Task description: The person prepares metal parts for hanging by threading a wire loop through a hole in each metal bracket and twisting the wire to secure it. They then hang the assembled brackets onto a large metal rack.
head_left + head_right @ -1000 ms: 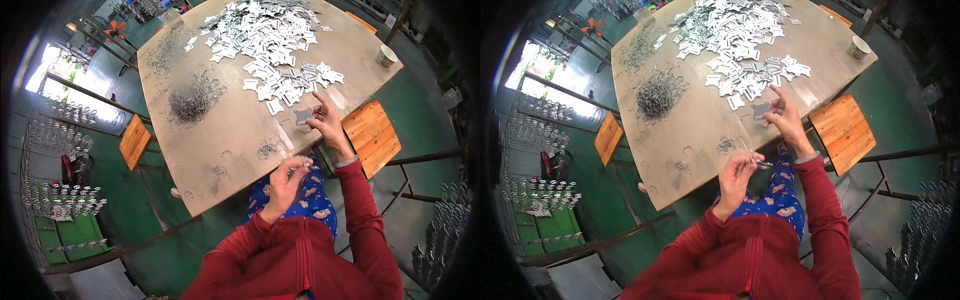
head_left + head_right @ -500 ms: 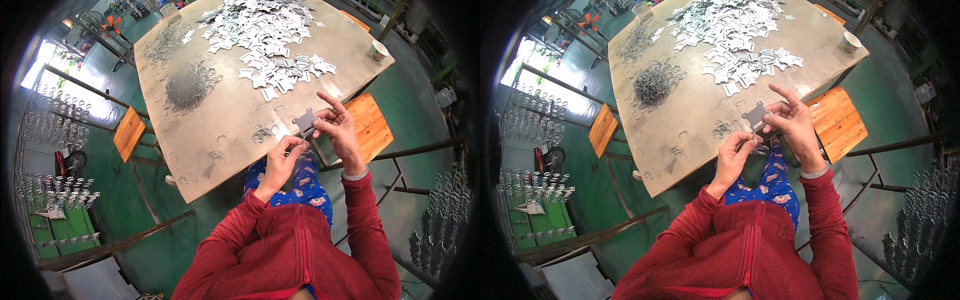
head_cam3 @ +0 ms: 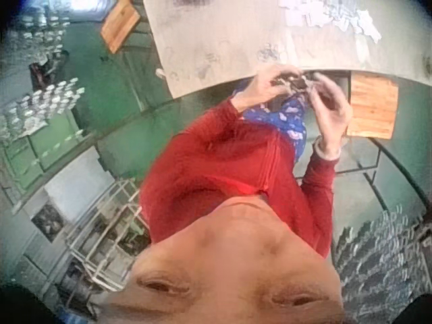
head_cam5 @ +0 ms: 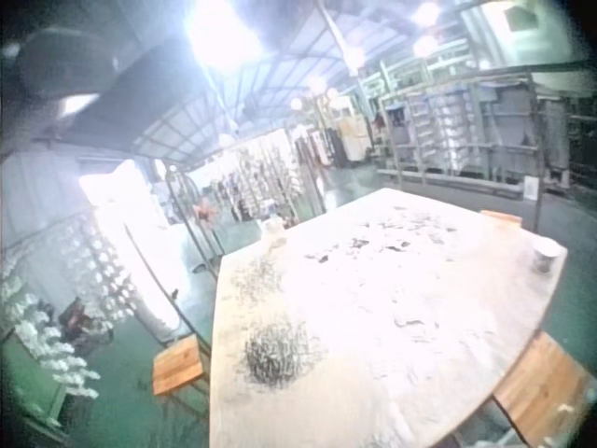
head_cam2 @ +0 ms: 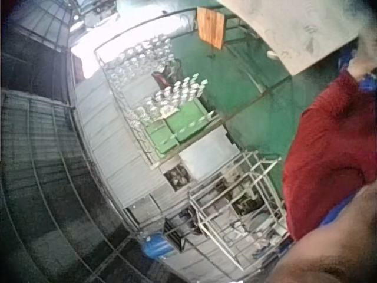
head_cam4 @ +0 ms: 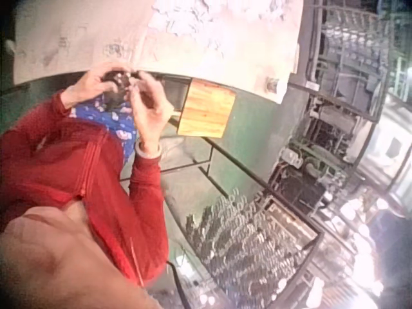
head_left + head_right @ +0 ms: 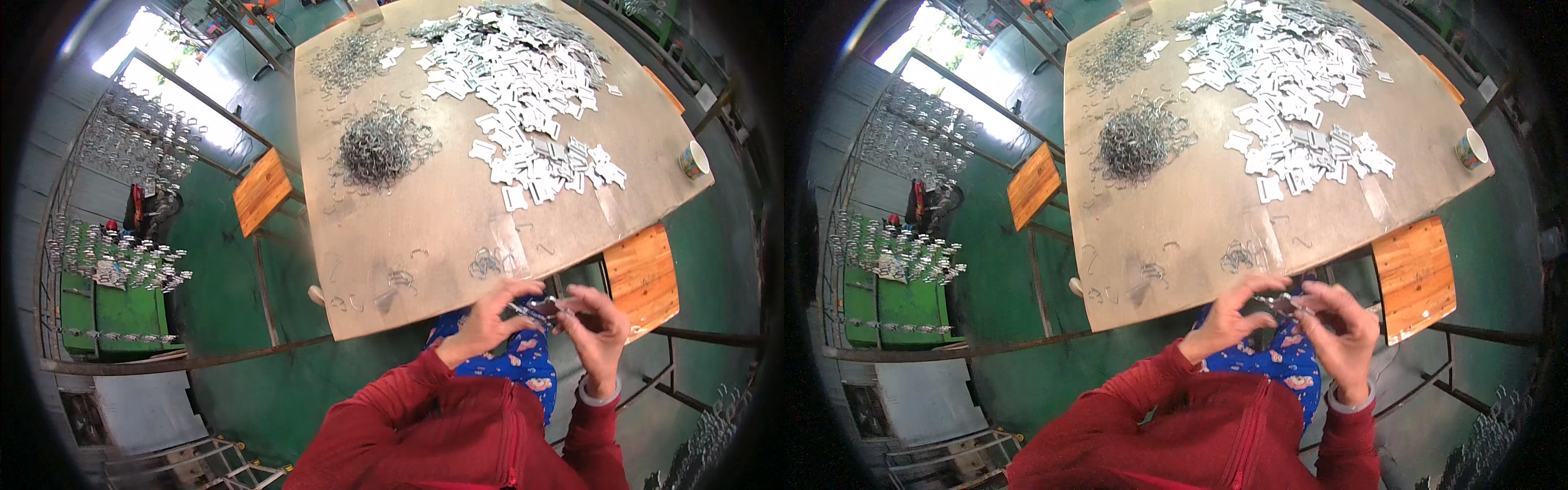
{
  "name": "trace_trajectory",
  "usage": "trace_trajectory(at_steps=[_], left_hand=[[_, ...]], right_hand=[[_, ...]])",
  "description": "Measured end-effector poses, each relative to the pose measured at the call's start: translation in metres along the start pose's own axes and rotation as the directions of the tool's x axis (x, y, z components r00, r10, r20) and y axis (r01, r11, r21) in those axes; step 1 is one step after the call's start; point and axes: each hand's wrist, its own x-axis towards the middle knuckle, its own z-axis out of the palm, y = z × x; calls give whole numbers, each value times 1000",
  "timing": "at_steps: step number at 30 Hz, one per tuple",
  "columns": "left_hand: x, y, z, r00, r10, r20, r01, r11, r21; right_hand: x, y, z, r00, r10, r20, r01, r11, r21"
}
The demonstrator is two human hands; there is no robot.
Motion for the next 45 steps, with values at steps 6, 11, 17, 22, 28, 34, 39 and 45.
trace_trajectory(at_steps=[6, 11, 17, 22, 28, 34, 39, 45], left_hand=[[119, -62, -140, 954, 119, -274, 125, 673, 729], [174, -128, -197, 977, 176, -119, 70, 265, 962], [146, -130, -181, 987, 146, 72, -71, -7, 997], [99, -132, -162, 983, 93, 158, -160, 5, 987], [75, -11, -78, 947, -286, -148, 284, 958, -36], [20, 46, 3, 935, -320, 152, 354, 826, -439], [6, 36, 14, 918, -369, 143, 396, 844, -362], [-1, 33, 30, 935, -352, -37, 311, 868, -388]], right_hand=[[16, 11, -3, 1000, -27, 16, 26, 998, 50], [13, 11, -9, 997, 50, -50, -48, 998, 47], [-7, 15, -13, 995, 53, -87, -53, 999, 8], [-15, 11, -3, 997, -4, -75, 0, 998, -60], [-9, 5, 3, 994, 55, -93, -51, 997, 52], [-23, 32, 4, 984, 93, -151, -65, 981, 182], [-39, 31, 5, 981, 102, -162, -65, 973, 221], [-40, 33, 10, 980, 72, -186, -26, 970, 240]])
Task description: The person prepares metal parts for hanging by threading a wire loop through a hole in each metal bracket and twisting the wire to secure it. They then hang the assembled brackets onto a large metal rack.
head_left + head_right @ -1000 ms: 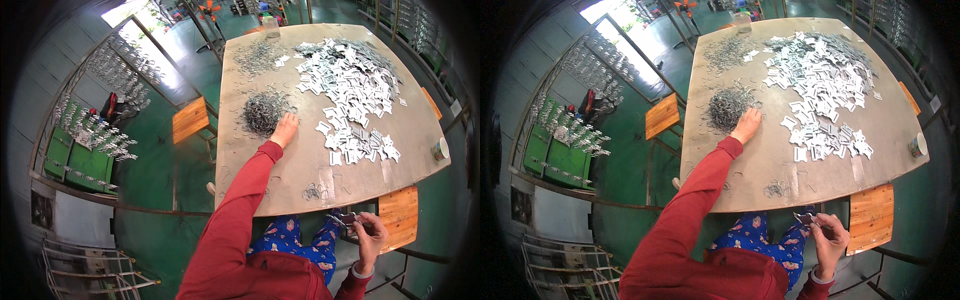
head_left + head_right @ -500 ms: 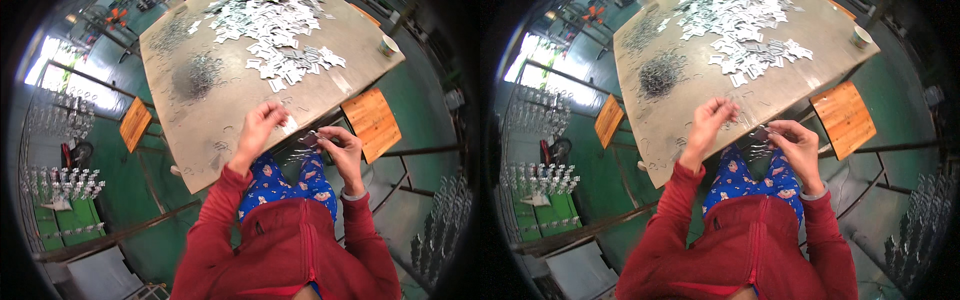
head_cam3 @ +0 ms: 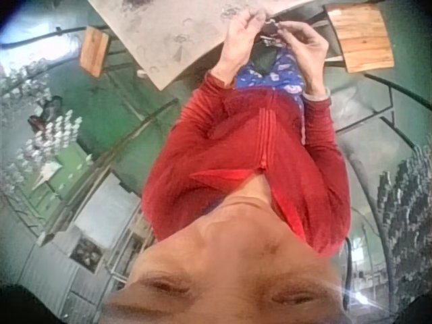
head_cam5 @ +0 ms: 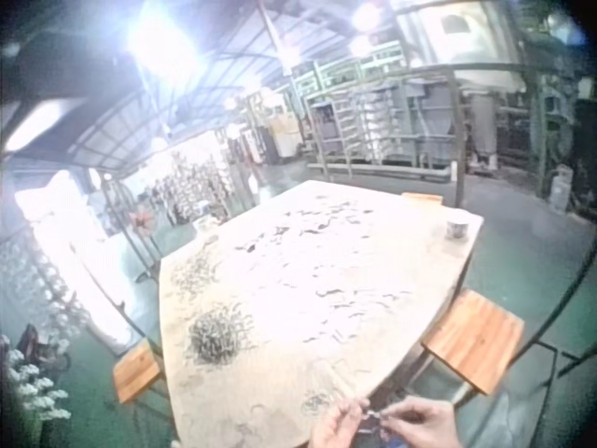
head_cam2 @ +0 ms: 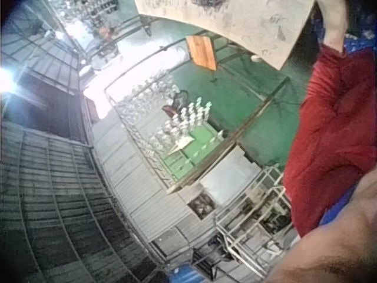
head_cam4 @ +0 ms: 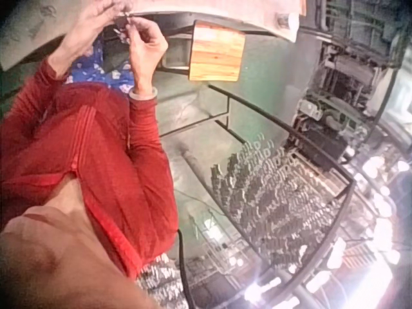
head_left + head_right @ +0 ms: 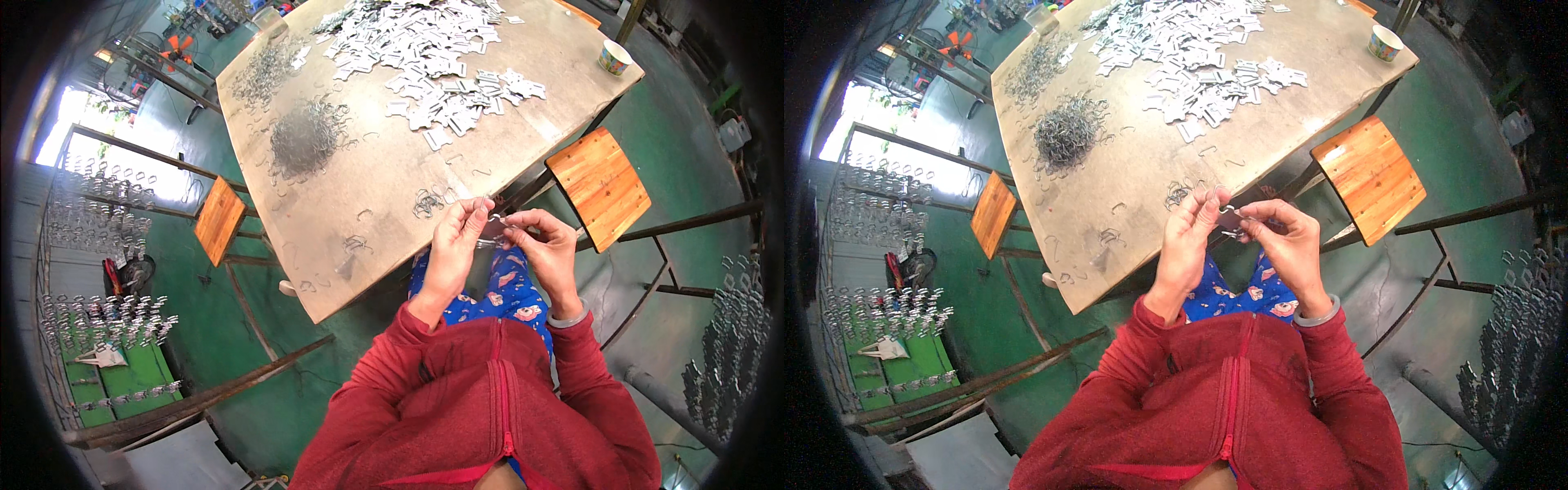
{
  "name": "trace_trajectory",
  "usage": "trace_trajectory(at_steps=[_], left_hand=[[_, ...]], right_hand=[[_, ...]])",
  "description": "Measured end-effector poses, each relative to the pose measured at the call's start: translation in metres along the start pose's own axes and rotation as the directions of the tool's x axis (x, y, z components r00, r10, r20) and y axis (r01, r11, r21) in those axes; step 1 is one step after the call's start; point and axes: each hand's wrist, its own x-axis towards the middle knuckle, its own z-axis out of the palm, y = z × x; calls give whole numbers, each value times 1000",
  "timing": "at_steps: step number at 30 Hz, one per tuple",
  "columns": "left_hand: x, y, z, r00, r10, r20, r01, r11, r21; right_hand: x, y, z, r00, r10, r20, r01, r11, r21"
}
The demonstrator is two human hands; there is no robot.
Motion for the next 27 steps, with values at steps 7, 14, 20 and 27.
trace_trajectory(at_steps=[7, 14, 20, 27], left_hand=[[-9, -5, 16, 909, 412, -69, -383, 889, 252], [0, -5, 3, 812, 577, 83, -560, 734, 384], [-3, -1, 4, 784, 604, 141, -592, 660, 464], [-8, 3, -7, 783, 616, 88, -586, 681, 438]], right_hand=[[5, 1, -4, 974, -168, 150, 192, 967, -166], [88, 4, -4, 994, 63, 89, -48, 986, -162], [217, 98, 24, 871, -397, 290, 465, 475, -747], [244, 124, 11, 851, -335, 405, 500, 281, -819]])
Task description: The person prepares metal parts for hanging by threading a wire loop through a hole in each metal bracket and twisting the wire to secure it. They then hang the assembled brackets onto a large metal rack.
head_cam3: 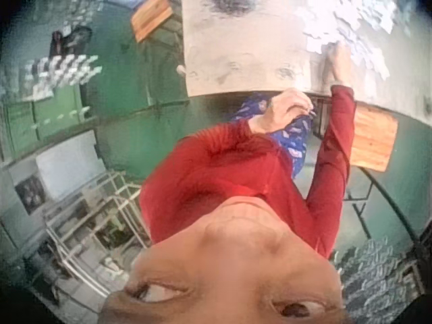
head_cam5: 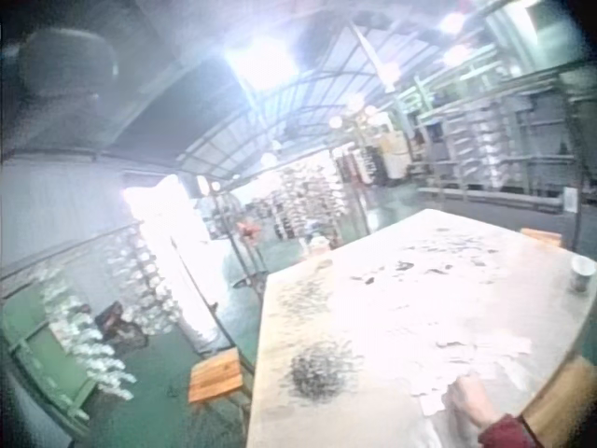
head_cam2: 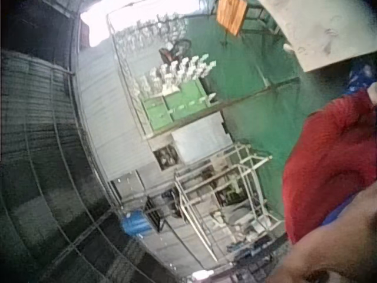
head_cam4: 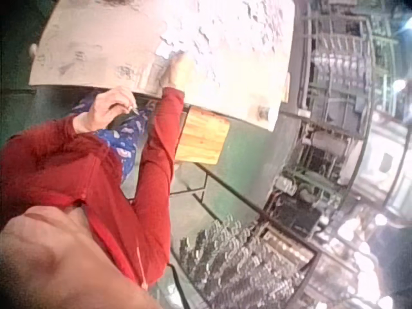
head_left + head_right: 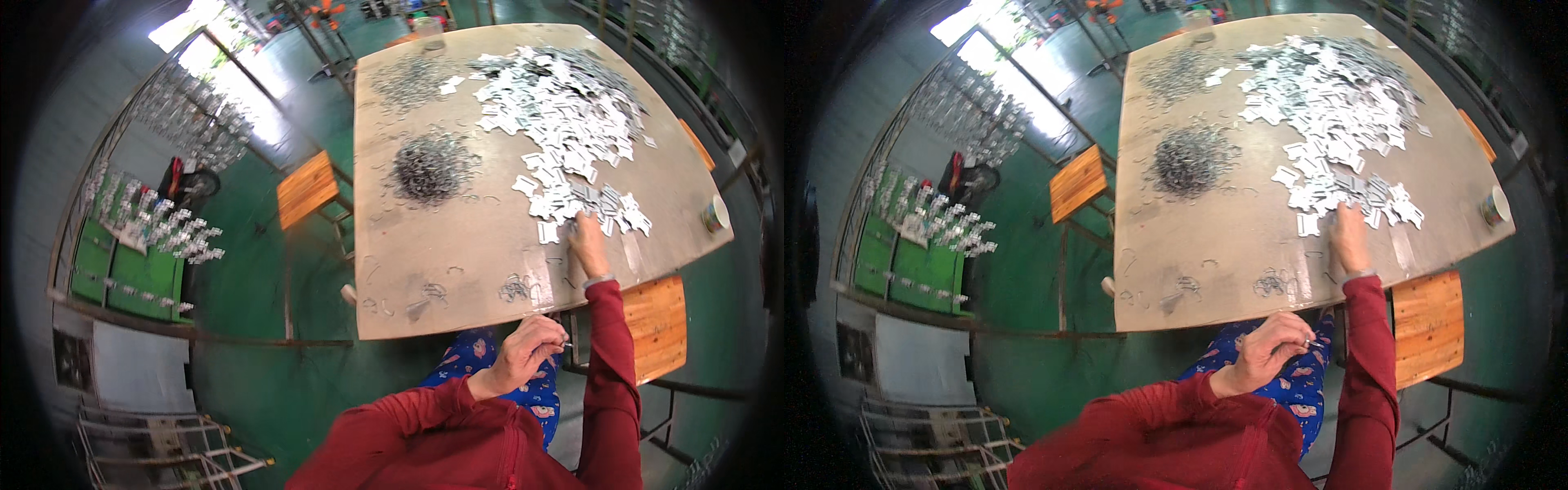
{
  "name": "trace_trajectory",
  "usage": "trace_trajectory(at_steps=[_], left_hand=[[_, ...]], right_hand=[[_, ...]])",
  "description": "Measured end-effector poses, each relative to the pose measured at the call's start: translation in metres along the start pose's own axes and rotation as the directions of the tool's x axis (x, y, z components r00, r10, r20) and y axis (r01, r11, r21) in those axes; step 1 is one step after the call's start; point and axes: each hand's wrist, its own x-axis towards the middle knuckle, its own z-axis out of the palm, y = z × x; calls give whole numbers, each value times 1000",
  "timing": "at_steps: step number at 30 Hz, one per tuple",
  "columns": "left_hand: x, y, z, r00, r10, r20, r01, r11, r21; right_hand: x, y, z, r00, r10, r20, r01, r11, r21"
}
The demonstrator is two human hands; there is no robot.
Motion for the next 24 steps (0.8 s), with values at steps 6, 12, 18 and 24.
trace_trajectory(at_steps=[6, 12, 18, 24], left_hand=[[0, 0, -2, 999, 12, -47, -15, 997, -72], [6, -1, -2, 1000, -1, -20, 0, 999, -50], [9, -1, 2, 1000, -8, 11, 8, 999, -36], [2, 1, 3, 999, -32, 11, 32, 999, -41]], right_hand=[[-18, -12, -56, 932, 301, 203, -363, 778, 512], [-76, -90, -129, 894, 360, 266, -403, 391, 827], [-103, -101, -140, 909, 376, 180, -314, 334, 889], [-109, -117, -150, 879, 425, 219, -348, 256, 902]])
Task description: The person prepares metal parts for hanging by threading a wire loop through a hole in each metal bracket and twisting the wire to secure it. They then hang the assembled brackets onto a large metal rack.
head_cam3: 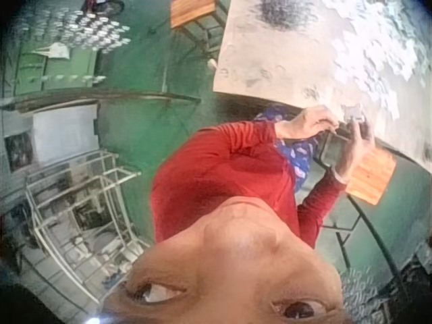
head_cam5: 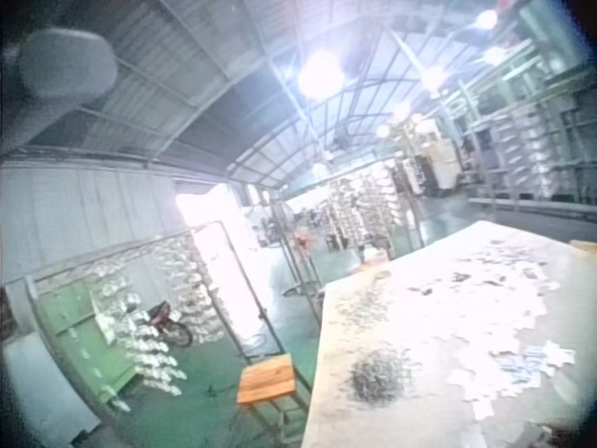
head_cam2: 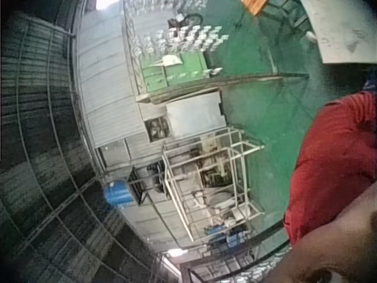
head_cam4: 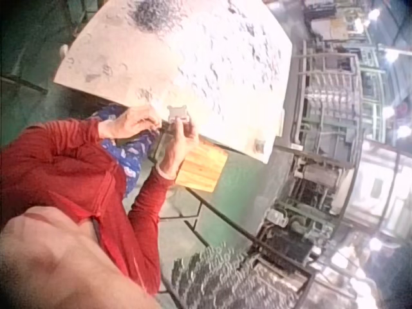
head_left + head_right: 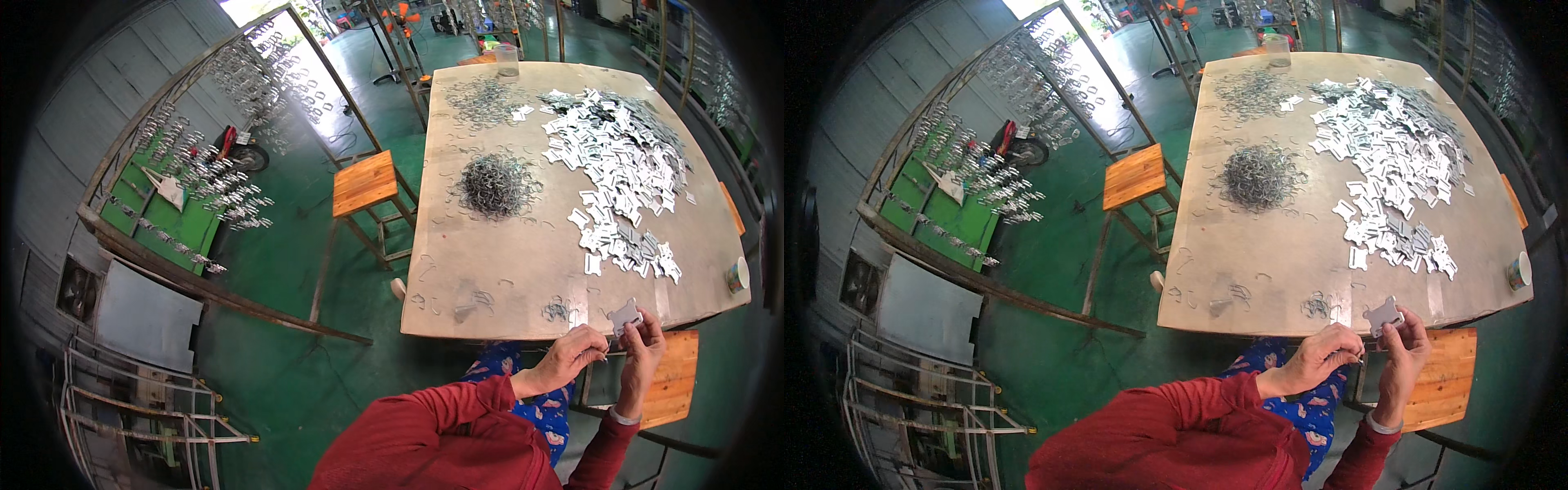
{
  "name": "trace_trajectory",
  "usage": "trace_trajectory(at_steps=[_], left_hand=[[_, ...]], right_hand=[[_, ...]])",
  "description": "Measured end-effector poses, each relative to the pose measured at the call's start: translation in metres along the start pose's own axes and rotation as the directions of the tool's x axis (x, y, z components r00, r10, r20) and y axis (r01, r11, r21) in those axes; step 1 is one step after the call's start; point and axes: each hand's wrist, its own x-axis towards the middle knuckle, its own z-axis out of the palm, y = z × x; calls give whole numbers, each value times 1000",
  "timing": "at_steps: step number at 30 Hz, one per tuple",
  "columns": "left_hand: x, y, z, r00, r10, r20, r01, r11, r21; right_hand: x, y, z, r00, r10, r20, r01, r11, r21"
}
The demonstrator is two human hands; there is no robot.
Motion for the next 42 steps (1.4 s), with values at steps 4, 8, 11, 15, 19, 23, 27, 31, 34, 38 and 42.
trace_trajectory(at_steps=[4, 8, 11, 15, 19, 23, 27, 31, 34, 38, 42], left_hand=[[-4, -17, 4, 997, -31, 70, 24, 995, 96], [0, -11, -14, 968, -250, 23, 251, 968, -16], [2, -24, -6, 973, -232, 1, 232, 971, -60], [-2, -29, 7, 962, -271, 38, 273, 956, -106], [-2, -25, 5, 971, -230, 60, 233, 970, -65], [-2, -20, 0, 960, -266, 92, 268, 963, -20], [-3, -26, -7, 982, -130, 134, 106, 980, 170], [-9, -35, -18, 982, -51, 184, 5, 970, 245], [-8, -40, -26, 981, -180, 76, 177, 983, 42], [51, -97, -78, 953, -287, -96, 301, 859, 414], [122, -186, -142, 999, -23, -28, 35, 505, 862]], right_hand=[[1, -6, 6, 990, 129, -52, -131, 991, -39], [6, -14, 37, 988, 150, 31, -152, 987, 52], [10, 3, 21, 990, 137, 25, -139, 979, 150], [1, -1, 9, 988, 157, 13, -155, 958, 243], [-2, -1, 11, 986, 168, 7, -164, 952, 258], [-7, -2, 15, 981, 188, -54, -176, 970, 166], [-12, -7, 20, 981, 181, -72, -166, 969, 183], [-23, -5, 24, 997, 20, -69, -27, 994, -108], [-32, -6, 24, 998, -58, -8, 55, 980, -189], [-37, -4, 16, 997, -74, -1, 73, 987, -140], [-33, -7, 15, 999, -51, 3, 51, 989, -135]])
